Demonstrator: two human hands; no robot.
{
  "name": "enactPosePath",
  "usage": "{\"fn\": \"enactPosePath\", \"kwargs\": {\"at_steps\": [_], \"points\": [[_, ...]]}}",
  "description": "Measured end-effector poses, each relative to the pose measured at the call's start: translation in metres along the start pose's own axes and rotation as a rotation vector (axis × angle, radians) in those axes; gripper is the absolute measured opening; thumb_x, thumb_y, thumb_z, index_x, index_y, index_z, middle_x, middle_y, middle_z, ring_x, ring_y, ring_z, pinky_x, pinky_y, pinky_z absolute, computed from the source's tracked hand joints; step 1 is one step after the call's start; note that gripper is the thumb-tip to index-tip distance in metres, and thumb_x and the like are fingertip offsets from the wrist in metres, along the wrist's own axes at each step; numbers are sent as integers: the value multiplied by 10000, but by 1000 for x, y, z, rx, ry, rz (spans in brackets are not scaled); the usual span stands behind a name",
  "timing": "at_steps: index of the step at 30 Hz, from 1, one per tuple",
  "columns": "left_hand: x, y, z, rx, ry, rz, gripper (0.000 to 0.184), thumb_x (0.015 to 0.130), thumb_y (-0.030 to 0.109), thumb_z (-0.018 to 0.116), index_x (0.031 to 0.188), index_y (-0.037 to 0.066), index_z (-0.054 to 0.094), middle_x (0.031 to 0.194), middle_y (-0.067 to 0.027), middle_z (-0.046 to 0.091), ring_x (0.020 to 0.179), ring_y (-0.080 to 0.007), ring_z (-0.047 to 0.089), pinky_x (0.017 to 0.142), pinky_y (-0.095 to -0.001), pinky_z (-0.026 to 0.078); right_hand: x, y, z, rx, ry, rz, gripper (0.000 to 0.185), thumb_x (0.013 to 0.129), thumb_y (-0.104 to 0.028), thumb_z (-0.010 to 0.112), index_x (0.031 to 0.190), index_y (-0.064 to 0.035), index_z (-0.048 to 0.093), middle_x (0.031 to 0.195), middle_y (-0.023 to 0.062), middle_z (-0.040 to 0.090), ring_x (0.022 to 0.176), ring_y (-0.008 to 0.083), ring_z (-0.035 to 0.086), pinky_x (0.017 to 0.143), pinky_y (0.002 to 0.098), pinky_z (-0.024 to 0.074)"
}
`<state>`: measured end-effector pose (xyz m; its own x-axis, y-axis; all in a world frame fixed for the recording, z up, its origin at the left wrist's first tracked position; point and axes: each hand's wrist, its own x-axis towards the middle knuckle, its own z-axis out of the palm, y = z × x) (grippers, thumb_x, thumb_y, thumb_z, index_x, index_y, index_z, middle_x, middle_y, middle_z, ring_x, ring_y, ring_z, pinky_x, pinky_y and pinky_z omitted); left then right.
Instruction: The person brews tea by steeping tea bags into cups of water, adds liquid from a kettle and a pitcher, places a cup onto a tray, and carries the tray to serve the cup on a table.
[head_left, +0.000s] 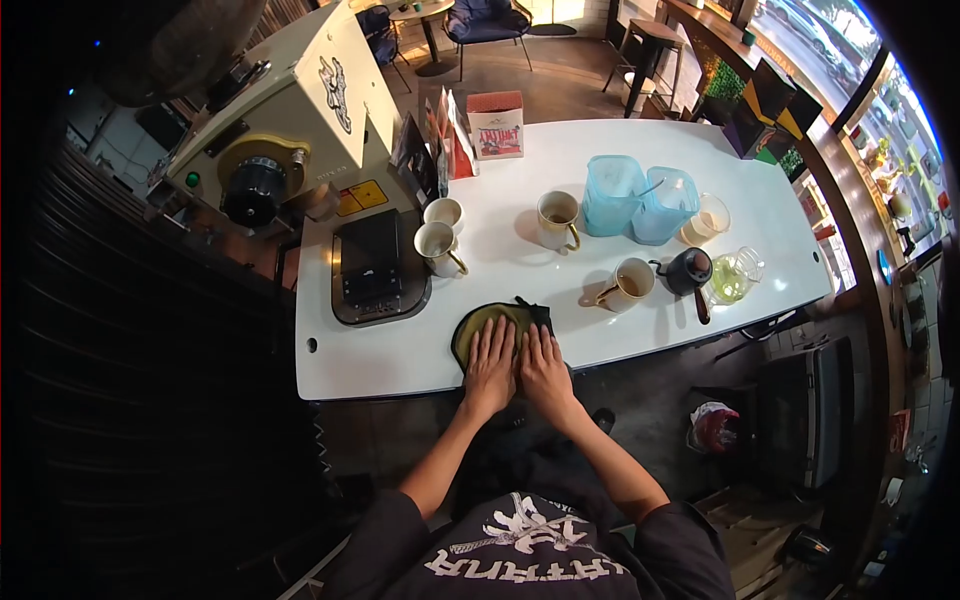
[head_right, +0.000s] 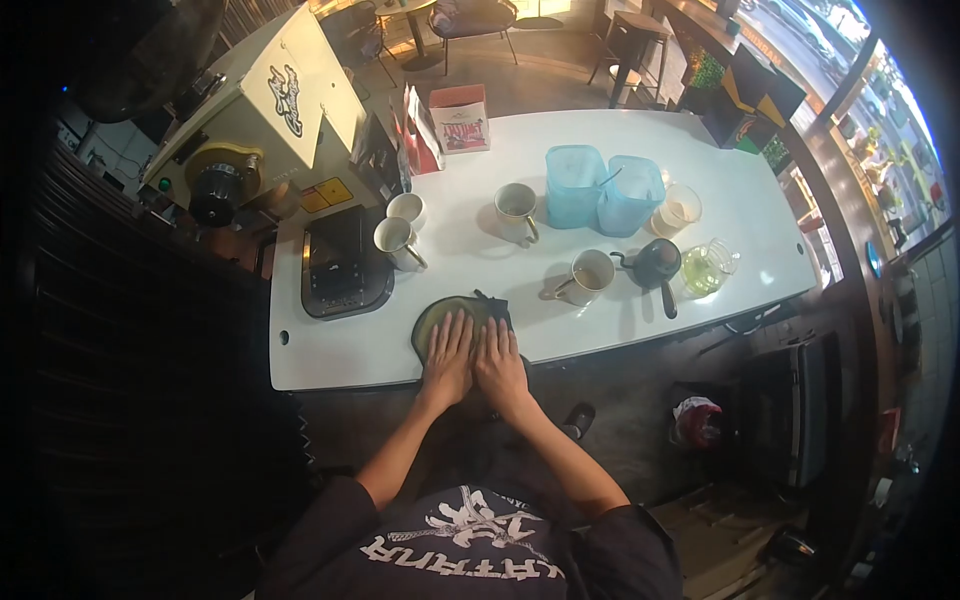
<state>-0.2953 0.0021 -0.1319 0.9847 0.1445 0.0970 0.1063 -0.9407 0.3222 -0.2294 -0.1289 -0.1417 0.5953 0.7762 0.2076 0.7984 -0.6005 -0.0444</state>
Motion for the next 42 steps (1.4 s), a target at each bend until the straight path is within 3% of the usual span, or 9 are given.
{"fn": "enactPosePath", "kwargs": {"at_steps": [2,14,19,32,37,42], "points": [[-9,2,0,-26,13,7,650,972,211,536,1549,19,308,1637,-171,245,1524,-362,191,1237,-512,155,-8,-2,-5,26,21,-11,541,914,-183,512,1356,129,520,1444,315,481,1374,457,444,1141,509,370],[4,-16,-11,-48,-39,64,641,988,238,541,1558,61,308,1638,-160,250,1516,-349,219,1231,-513,174,0,0,-4,64,-5,-1,525,926,-167,514,1357,133,512,1465,320,451,1384,459,428,1150,508,359],[30,-38,-13,-1,-47,66,586,1022,325,490,1548,107,353,1642,-120,262,1519,-330,217,1236,-501,171,22,6,7,97,19,29,547,905,-149,514,1377,128,492,1481,320,431,1400,459,406,1155,506,345],[76,-82,-15,7,-57,105,616,1021,326,485,1569,113,303,1649,-132,232,1521,-369,185,1241,-512,147,78,19,24,211,53,57,644,844,-164,567,1401,139,454,1485,314,425,1393,455,402,1134,472,357],[44,-67,-10,-8,2,37,629,1020,326,477,1576,106,283,1643,-172,226,1512,-418,177,1228,-552,148,54,11,18,191,80,25,634,853,-171,567,1402,128,459,1479,310,433,1392,464,398,1142,493,347],[-22,-44,-13,2,15,-27,627,1021,320,471,1571,79,291,1646,-158,231,1514,-400,186,1226,-545,158,7,-16,14,199,69,-32,601,881,-171,547,1405,112,466,1485,303,427,1388,484,399,1149,523,342]]}}
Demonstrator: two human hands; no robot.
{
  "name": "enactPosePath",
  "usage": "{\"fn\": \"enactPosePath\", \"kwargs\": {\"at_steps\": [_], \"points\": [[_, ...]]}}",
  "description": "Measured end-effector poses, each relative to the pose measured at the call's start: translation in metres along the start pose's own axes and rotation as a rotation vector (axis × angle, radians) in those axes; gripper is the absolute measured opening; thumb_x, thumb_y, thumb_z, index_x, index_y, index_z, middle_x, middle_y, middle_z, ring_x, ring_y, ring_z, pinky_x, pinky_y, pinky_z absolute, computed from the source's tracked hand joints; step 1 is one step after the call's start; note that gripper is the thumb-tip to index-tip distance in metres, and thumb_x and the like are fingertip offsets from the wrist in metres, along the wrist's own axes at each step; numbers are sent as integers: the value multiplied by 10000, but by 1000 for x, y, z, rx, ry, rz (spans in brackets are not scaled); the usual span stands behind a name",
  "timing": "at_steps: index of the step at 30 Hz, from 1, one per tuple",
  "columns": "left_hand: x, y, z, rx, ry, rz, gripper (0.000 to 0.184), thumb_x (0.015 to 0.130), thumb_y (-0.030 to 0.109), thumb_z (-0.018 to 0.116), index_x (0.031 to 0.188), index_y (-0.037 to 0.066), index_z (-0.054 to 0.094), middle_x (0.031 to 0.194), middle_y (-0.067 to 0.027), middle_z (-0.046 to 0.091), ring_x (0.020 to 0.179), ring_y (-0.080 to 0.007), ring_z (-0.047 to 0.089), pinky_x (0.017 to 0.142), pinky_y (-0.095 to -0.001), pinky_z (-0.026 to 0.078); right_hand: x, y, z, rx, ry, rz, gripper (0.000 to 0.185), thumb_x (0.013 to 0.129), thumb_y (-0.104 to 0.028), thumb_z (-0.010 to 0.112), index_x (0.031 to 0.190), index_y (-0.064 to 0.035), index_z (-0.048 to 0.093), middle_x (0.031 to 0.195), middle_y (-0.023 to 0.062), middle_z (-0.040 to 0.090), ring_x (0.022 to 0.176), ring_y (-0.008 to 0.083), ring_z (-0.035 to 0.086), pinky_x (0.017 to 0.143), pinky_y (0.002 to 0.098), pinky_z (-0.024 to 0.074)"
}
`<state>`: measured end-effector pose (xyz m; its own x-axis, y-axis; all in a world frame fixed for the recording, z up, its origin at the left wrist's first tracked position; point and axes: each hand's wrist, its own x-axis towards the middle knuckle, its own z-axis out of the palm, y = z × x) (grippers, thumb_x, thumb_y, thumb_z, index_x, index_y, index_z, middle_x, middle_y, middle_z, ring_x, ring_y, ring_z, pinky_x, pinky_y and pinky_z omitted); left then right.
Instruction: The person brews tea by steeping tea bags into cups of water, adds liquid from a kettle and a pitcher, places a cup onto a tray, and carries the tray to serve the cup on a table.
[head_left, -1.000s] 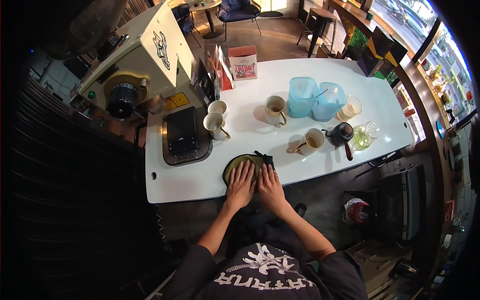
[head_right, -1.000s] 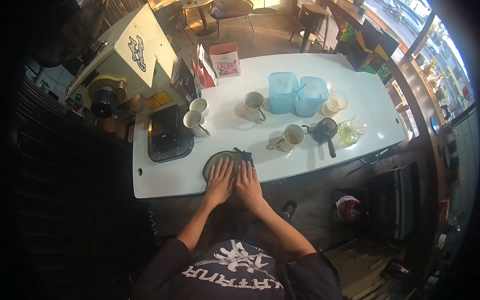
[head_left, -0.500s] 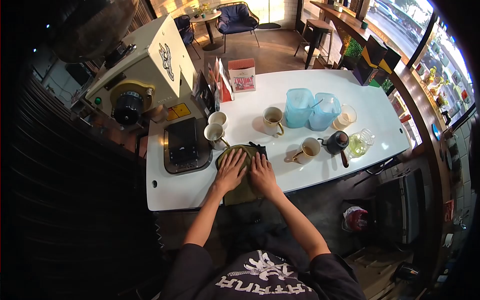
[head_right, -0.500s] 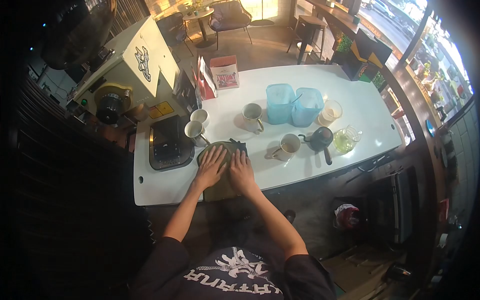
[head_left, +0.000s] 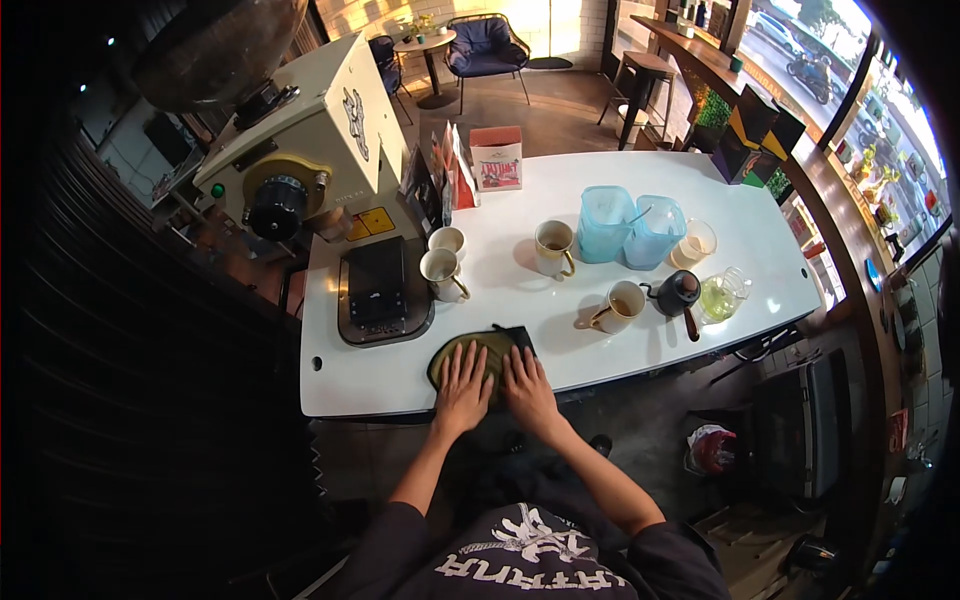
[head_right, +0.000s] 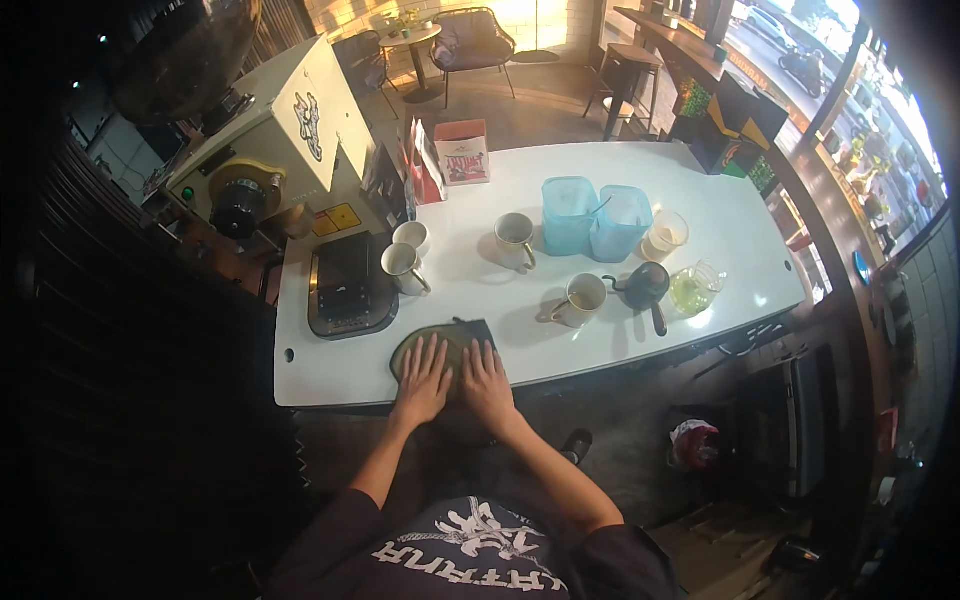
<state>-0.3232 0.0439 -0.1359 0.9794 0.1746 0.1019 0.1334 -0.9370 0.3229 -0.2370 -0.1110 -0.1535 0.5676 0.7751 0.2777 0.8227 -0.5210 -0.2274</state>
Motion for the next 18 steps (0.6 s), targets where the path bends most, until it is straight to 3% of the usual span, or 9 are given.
{"fn": "enactPosePath", "kwargs": {"at_steps": [5,7,18], "points": [[-21,4,-4,19,0,-68,606,1022,299,463,1563,71,311,1640,-153,254,1514,-380,208,1225,-530,168,-14,-17,-3,-19,-30,-58,583,892,-171,529,1405,101,474,1482,299,434,1402,486,384,1159,539,328],[-8,-1,-7,-9,27,-49,600,1023,276,457,1560,56,306,1630,-175,263,1506,-411,208,1220,-549,173,-3,-15,-1,-34,-38,-68,581,893,-169,527,1405,99,475,1484,297,433,1400,483,387,1159,534,330],[70,-54,-1,34,62,29,603,1007,251,503,1549,55,324,1620,-169,287,1503,-386,234,1224,-516,190,81,9,13,95,-15,-32,566,918,-181,518,1409,96,467,1489,280,448,1406,442,399,1151,490,346]]}}
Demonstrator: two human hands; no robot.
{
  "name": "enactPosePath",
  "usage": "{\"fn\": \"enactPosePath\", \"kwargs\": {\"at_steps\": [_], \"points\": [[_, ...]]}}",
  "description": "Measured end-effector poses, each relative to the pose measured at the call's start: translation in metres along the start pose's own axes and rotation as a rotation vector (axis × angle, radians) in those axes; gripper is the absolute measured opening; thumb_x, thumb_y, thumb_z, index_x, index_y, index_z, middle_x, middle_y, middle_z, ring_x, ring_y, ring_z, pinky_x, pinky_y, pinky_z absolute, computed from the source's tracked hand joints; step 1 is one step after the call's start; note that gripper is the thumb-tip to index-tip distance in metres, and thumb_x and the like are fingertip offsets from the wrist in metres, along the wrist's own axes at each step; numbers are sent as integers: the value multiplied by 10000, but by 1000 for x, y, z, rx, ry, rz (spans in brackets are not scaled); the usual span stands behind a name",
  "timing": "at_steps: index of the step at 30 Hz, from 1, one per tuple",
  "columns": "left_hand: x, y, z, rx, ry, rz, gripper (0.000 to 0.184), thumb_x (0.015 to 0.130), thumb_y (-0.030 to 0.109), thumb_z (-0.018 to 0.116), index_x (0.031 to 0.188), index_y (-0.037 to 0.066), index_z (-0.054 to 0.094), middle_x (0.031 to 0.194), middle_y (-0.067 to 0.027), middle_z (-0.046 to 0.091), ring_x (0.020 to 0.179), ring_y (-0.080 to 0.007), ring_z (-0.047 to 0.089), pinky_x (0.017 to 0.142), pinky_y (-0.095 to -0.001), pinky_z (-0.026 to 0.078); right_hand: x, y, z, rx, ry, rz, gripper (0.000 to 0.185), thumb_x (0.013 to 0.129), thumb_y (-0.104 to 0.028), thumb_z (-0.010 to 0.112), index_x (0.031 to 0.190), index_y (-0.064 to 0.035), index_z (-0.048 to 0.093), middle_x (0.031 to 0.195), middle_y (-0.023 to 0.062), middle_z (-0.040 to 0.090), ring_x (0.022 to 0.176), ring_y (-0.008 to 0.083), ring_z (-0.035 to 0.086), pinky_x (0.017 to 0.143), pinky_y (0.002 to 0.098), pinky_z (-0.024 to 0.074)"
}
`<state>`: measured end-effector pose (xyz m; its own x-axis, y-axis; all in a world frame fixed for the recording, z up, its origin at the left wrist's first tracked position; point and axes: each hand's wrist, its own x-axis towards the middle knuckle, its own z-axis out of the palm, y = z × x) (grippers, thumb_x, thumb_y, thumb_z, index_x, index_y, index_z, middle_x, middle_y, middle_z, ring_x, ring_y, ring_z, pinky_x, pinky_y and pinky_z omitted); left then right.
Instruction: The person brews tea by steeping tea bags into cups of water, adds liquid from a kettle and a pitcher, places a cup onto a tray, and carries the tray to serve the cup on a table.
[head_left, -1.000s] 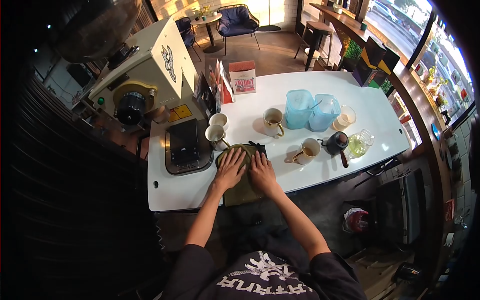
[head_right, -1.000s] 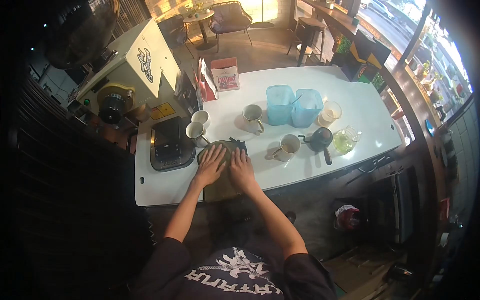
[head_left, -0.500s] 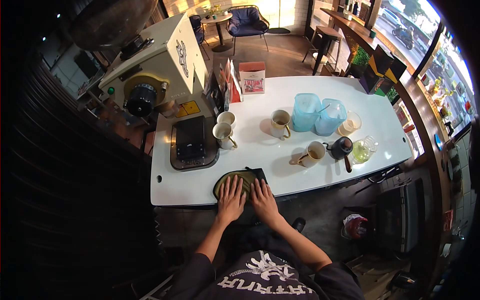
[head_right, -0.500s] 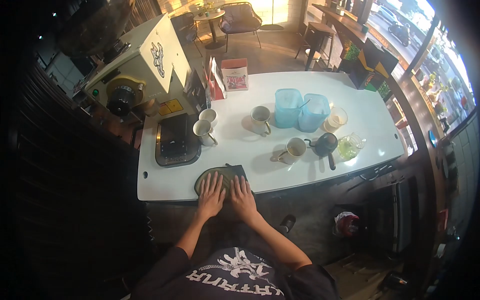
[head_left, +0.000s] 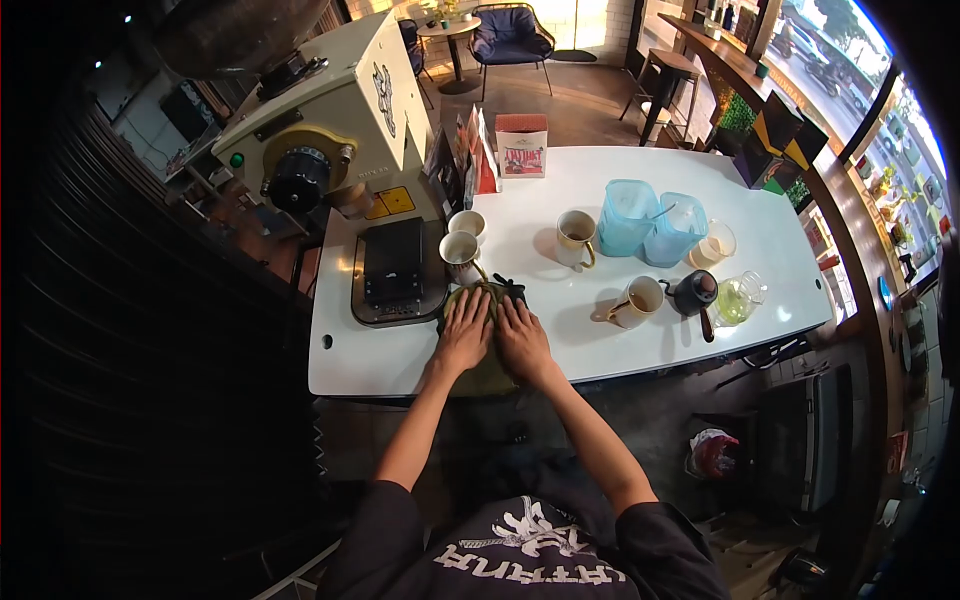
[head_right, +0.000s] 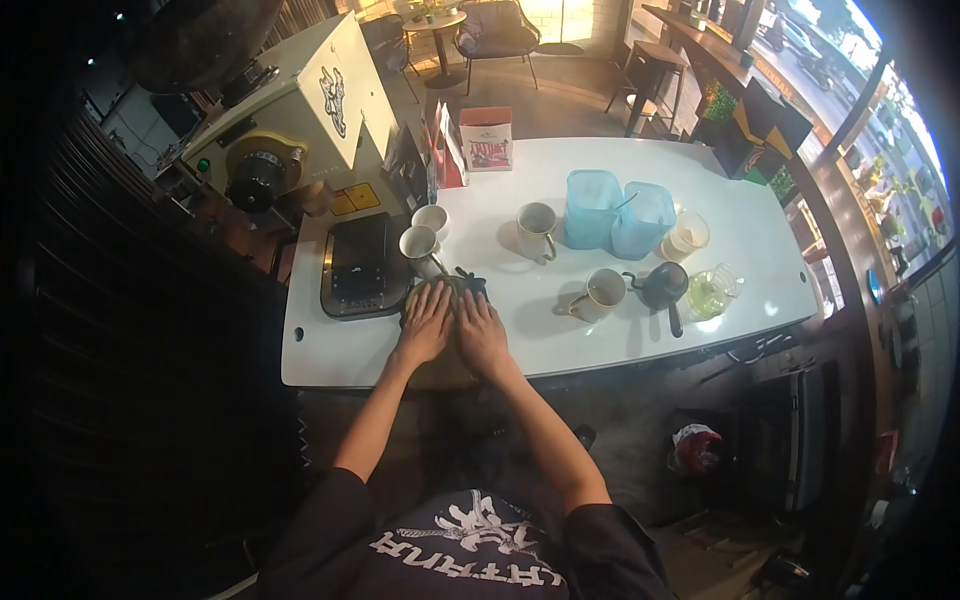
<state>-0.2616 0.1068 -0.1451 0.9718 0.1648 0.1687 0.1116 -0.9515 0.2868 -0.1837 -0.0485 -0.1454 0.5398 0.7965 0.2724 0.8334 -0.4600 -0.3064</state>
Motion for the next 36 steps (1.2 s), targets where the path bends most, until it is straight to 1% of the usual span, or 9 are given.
{"fn": "enactPosePath", "kwargs": {"at_steps": [11,14,17,21,27,28,31,33,36], "points": [[-38,32,-9,-99,-80,25,578,1029,251,463,1558,72,315,1634,-156,268,1510,-384,215,1232,-507,173,-54,-2,-4,-293,-10,1,584,918,-190,472,1416,114,459,1519,270,415,1464,389,333,1193,571,246],[-44,33,-19,-127,-75,59,525,1024,238,491,1508,51,406,1595,-157,349,1479,-369,298,1221,-478,229,-65,-3,-14,-340,-14,-21,571,921,-189,470,1409,106,472,1549,261,375,1479,377,307,1196,564,243],[-40,44,-46,-493,17,-159,378,1000,142,553,1363,41,574,1488,-154,497,1368,-348,467,1132,-445,382,-71,0,-17,-274,6,-11,559,942,-209,481,1409,98,473,1562,249,359,1486,368,297,1196,560,244],[-43,19,-40,-170,319,-179,371,887,82,663,1253,30,635,1233,-143,610,1132,-372,577,958,-446,465,-75,1,-18,-221,1,28,543,974,-225,481,1414,92,463,1560,241,365,1483,366,300,1190,561,252],[-83,25,-41,-130,170,-560,491,902,347,720,1253,35,575,1096,-166,651,989,-332,662,851,-444,505,-77,0,-34,-60,-9,98,548,979,-236,532,1434,57,449,1537,258,372,1450,403,327,1177,553,276],[-87,29,-43,-129,166,-556,491,902,347,720,1253,35,575,1096,-166,651,989,-332,662,851,-444,505,-76,-2,-42,20,90,146,547,948,-227,587,1404,51,472,1499,258,405,1406,414,367,1149,540,310],[-99,42,-43,-184,92,-620,457,878,401,747,1098,19,629,783,-115,695,752,-303,694,716,-436,529,-75,-3,-55,100,181,298,529,883,-211,686,1317,44,523,1404,245,472,1291,414,448,1068,511,376],[-105,43,-32,-215,111,-630,432,875,378,756,1062,6,640,780,-122,699,723,-303,690,701,-429,532,-79,-1,-57,50,178,392,445,808,-213,767,1134,23,578,1219,194,544,1117,370,517,909,470,434],[-110,40,-20,-300,169,-627,350,883,295,762,968,-26,654,771,-138,703,679,-284,690,678,-398,539,-79,-6,-60,94,24,475,347,815,-167,743,1066,8,580,1162,190,554,1090,363,527,863,455,439]]}}
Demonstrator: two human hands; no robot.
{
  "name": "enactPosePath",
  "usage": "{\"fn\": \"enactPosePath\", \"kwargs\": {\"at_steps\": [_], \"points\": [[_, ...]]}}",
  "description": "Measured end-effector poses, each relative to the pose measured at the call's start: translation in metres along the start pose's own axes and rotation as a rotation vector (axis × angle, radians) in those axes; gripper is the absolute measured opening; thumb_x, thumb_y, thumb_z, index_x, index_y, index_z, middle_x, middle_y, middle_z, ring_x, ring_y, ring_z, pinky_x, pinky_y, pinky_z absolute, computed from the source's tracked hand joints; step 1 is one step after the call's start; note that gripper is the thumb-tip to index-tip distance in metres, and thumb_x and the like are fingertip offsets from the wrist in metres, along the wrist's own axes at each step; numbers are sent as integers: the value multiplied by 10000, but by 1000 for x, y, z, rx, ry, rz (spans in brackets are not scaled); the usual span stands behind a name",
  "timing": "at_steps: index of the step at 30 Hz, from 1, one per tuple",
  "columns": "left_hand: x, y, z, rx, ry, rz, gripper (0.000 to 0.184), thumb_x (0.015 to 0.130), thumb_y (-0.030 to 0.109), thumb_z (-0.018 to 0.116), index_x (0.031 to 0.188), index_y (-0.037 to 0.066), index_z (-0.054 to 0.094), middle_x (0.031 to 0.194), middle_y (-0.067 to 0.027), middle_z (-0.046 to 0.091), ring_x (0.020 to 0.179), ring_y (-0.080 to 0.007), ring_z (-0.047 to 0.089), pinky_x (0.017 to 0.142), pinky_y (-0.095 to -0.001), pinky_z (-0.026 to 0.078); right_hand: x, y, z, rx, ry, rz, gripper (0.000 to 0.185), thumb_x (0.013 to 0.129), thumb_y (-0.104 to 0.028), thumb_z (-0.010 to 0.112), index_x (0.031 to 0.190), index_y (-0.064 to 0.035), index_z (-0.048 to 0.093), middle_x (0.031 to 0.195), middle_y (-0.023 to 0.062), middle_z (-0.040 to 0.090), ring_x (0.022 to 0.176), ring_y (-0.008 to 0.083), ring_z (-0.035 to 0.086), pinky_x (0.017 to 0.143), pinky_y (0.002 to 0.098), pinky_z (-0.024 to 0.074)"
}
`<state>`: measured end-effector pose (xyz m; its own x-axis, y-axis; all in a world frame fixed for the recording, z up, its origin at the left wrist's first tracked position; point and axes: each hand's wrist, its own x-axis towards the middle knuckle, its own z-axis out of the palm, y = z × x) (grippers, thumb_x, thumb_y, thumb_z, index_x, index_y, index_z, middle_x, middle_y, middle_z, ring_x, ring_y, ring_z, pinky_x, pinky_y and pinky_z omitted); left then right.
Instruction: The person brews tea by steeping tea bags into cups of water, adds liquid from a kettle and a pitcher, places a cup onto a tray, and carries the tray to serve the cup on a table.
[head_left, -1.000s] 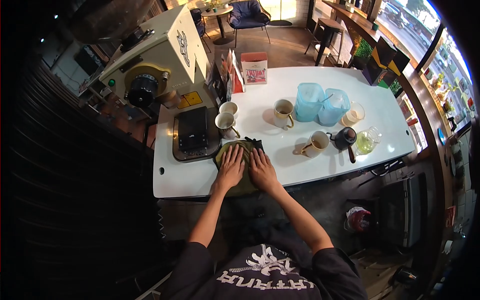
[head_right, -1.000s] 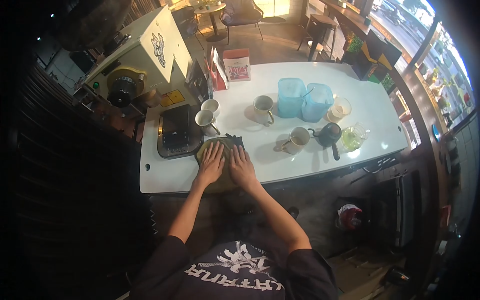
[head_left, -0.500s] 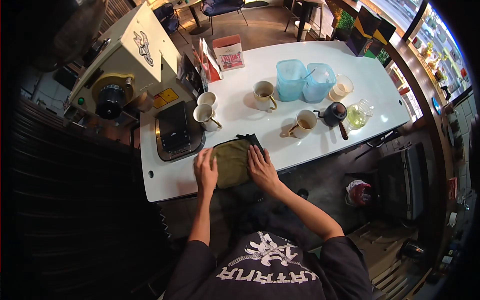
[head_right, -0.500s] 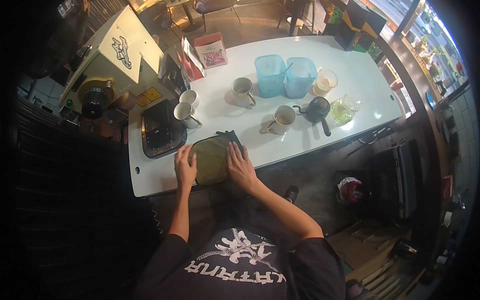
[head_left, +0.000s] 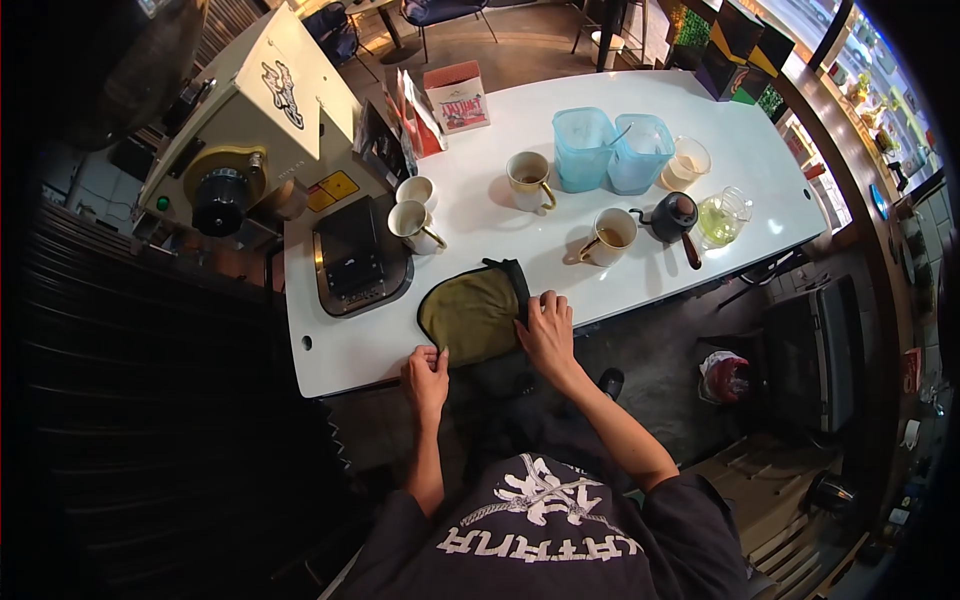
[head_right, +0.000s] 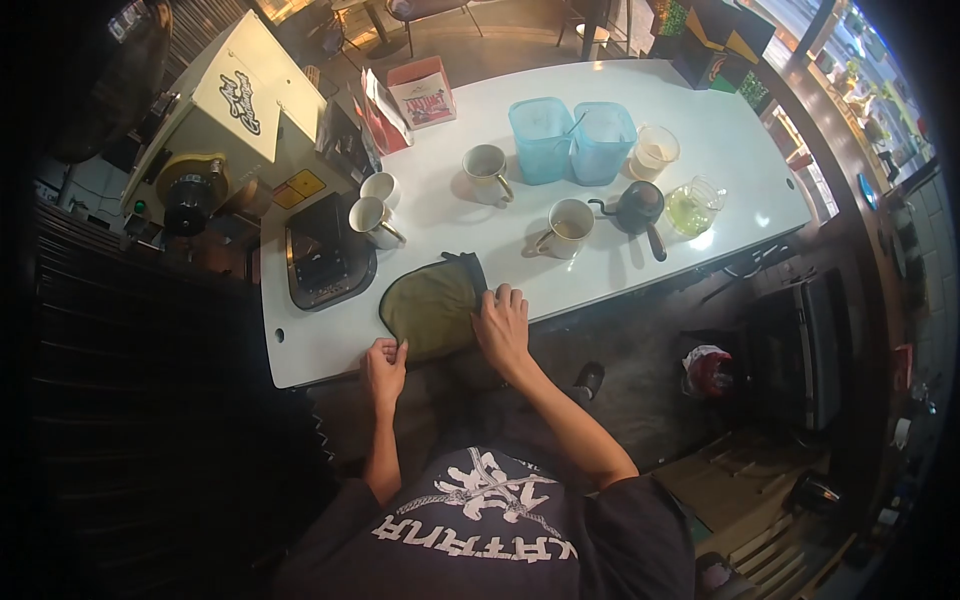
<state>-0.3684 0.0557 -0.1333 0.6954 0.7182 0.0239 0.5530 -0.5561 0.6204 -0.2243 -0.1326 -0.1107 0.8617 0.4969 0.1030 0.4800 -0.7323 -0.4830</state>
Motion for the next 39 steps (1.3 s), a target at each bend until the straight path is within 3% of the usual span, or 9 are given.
{"fn": "enactPosePath", "kwargs": {"at_steps": [7,12,14,16,19,21,25,31,39], "points": [[-5,-6,-7,-213,-9,83,205,965,183,686,977,-3,598,763,-90,674,708,-135,632,662,-297,497,-10,7,9,-24,-13,50,201,844,-45,645,1022,-1,563,963,189,618,939,374,613,800,474,462],[-16,10,-36,-630,-98,76,140,1020,151,620,1037,40,537,725,22,572,674,-30,461,601,-227,371,-35,17,-28,765,139,215,141,959,-45,575,1065,28,517,996,262,630,989,428,633,854,438,498],[-23,29,-55,-789,-211,6,109,1016,129,626,1045,69,540,736,64,525,676,-7,379,586,-201,290,-49,34,-34,1041,115,247,164,1008,-87,579,1099,38,524,1001,149,631,973,209,611,899,332,472],[-25,48,-66,-798,-246,-5,104,1016,114,621,1067,81,536,731,75,528,672,4,359,582,-198,257,-62,36,-54,1281,72,332,152,1010,-86,588,1102,26,543,1046,67,611,1021,122,539,922,300,449],[-24,73,-69,-863,-361,-18,188,987,53,643,1139,48,532,784,50,540,666,8,415,576,-167,303,-83,45,-74,1436,27,366,248,948,-11,649,1167,5,532,1128,50,592,1088,131,542,968,287,431],[-27,92,-66,-974,-542,85,357,943,-50,643,1270,1,510,975,-24,614,895,-71,603,805,-208,487,-94,44,-92,1512,9,360,473,868,77,691,1288,1,488,1158,58,575,1127,167,560,1012,303,430],[-25,98,-42,-937,-760,101,520,858,-160,664,1334,-43,489,1171,-94,613,1051,-136,634,984,-277,522,-118,67,-109,1503,72,350,617,803,110,699,1364,-13,472,1171,50,583,1124,146,566,1000,297,454],[-33,144,-7,-796,-790,154,417,850,-150,683,1249,-61,601,1145,-105,654,978,-142,673,898,-268,564,-155,114,-143,1374,249,425,554,789,148,623,1329,64,530,1195,76,619,1138,148,582,988,283,467],[-59,259,54,-552,-816,523,189,829,-101,728,1017,-77,725,1144,-93,660,915,-187,730,819,-284,616,-228,162,-200,1158,666,538,468,836,143,562,1294,44,558,1108,45,615,989,92,599,848,235,499]]}}
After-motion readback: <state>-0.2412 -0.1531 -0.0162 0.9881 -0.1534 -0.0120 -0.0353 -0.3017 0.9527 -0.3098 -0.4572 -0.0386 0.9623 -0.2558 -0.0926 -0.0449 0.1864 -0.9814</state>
